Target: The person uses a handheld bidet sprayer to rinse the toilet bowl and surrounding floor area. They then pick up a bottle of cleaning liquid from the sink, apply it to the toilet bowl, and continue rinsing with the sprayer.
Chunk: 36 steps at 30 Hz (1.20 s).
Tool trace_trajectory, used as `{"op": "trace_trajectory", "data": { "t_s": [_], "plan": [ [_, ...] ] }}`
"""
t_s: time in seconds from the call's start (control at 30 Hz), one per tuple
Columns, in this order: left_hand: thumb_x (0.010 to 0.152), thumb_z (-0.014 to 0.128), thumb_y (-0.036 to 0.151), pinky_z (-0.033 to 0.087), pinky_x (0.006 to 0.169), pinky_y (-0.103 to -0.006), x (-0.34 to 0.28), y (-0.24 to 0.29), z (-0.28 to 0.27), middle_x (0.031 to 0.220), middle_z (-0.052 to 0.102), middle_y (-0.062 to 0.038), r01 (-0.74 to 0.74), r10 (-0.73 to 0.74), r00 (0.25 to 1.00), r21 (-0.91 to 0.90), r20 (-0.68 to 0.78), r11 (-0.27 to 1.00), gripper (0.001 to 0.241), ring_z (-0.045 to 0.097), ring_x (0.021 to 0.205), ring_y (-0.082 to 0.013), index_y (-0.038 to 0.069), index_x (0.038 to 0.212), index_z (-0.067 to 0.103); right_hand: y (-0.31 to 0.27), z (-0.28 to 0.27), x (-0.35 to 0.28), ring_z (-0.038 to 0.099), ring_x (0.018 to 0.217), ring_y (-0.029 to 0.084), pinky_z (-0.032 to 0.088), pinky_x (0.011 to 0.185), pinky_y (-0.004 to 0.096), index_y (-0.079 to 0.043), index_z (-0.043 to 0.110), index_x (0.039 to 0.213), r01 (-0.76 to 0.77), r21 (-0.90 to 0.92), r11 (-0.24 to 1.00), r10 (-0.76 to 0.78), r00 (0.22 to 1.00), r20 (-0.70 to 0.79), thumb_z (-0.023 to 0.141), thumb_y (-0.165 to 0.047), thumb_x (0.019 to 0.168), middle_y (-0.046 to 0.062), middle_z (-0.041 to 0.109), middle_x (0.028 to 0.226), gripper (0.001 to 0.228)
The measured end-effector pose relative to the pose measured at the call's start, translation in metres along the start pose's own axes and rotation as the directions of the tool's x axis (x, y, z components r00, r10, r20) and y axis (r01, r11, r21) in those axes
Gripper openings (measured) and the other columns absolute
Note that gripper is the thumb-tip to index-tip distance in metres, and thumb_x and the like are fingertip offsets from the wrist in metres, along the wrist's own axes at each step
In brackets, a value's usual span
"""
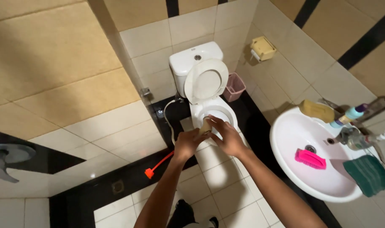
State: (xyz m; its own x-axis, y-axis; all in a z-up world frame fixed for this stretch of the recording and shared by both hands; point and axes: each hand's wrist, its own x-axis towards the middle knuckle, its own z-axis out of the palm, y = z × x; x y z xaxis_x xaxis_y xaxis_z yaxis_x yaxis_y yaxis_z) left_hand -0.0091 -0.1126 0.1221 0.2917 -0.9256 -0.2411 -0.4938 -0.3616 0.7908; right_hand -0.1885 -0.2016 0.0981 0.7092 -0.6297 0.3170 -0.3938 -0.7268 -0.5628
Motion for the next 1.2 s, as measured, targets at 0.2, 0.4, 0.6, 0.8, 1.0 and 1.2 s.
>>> {"op": "trace_trajectory", "data": {
  "t_s": [0.2,0.4,0.6,0.8,1.0,1.2],
  "plan": [
    [0.084,0.074,0.050,0.052,0.061,-0.0391,0.051,-0.054,-0.010,0.075,0.071,-0.016,-0.298,0.285,0.947,-0.075,-0.146,0.951,0.045,0.068,0.062,-0.0263,0.009,0.103,0.076,-0.006,0.010,0.049,0.053,0.131,0.034,0.042,0.110,0.045,-0.013,0.052,0.147,-0.036,-0.029,0.999,0.039,0.996,0.085,0.067,-0.025,0.096,0.007,0.047,0.157,0.055],
    [0.085,0.082,0.042,0.051,0.061,-0.0375,0.103,-0.074,-0.041,0.073,0.068,-0.021,-0.392,0.384,0.911,-0.023,-0.152,0.920,0.044,0.067,0.060,-0.0283,0.000,0.097,0.074,-0.009,0.019,0.107,0.051,0.133,0.035,0.041,0.111,0.045,-0.020,0.050,0.150,-0.051,-0.019,0.999,0.053,0.988,0.144,0.063,-0.029,0.098,0.006,0.045,0.158,0.054],
    [0.089,0.082,0.031,0.049,0.057,-0.0288,0.137,-0.091,-0.071,0.071,0.067,-0.013,-0.693,0.648,0.713,-0.131,-0.269,0.709,0.032,0.061,0.060,-0.0084,0.002,0.101,0.074,-0.006,0.035,0.149,0.053,0.132,0.033,0.042,0.110,0.044,-0.021,0.053,0.147,-0.031,-0.010,0.999,0.032,0.991,0.128,0.065,-0.030,0.097,0.005,0.047,0.158,0.053],
    [0.090,0.083,0.029,0.041,0.051,-0.0301,0.157,-0.099,-0.101,0.059,0.053,-0.011,-0.515,0.506,0.857,-0.199,-0.099,0.834,0.030,0.044,0.056,-0.0088,0.001,0.095,0.075,-0.003,0.039,0.181,0.050,0.139,0.033,0.040,0.113,0.044,-0.016,0.052,0.148,0.056,0.046,0.997,-0.063,0.987,0.145,0.071,-0.024,0.092,0.008,0.048,0.157,0.060],
    [0.088,0.083,0.032,0.040,0.051,-0.0304,0.174,-0.108,-0.108,0.059,0.050,-0.010,-0.549,0.537,0.836,-0.199,-0.117,0.812,0.031,0.042,0.056,-0.0084,0.002,0.097,0.076,0.001,0.047,0.199,0.050,0.139,0.033,0.039,0.113,0.045,-0.014,0.053,0.148,0.086,0.045,0.995,-0.092,0.982,0.166,0.070,-0.013,0.087,0.008,0.048,0.157,0.063],
    [0.094,0.083,0.036,0.037,0.056,-0.0319,0.200,-0.139,-0.093,0.062,0.043,-0.009,-0.404,0.405,0.914,-0.166,-0.031,0.899,0.047,0.038,0.061,-0.0123,-0.004,0.081,0.063,0.013,0.055,0.222,0.055,0.120,0.031,0.046,0.103,0.042,-0.015,0.058,0.143,0.110,0.005,0.994,-0.109,0.971,0.212,0.075,-0.009,0.082,0.005,0.055,0.148,0.063]
  ]
}}
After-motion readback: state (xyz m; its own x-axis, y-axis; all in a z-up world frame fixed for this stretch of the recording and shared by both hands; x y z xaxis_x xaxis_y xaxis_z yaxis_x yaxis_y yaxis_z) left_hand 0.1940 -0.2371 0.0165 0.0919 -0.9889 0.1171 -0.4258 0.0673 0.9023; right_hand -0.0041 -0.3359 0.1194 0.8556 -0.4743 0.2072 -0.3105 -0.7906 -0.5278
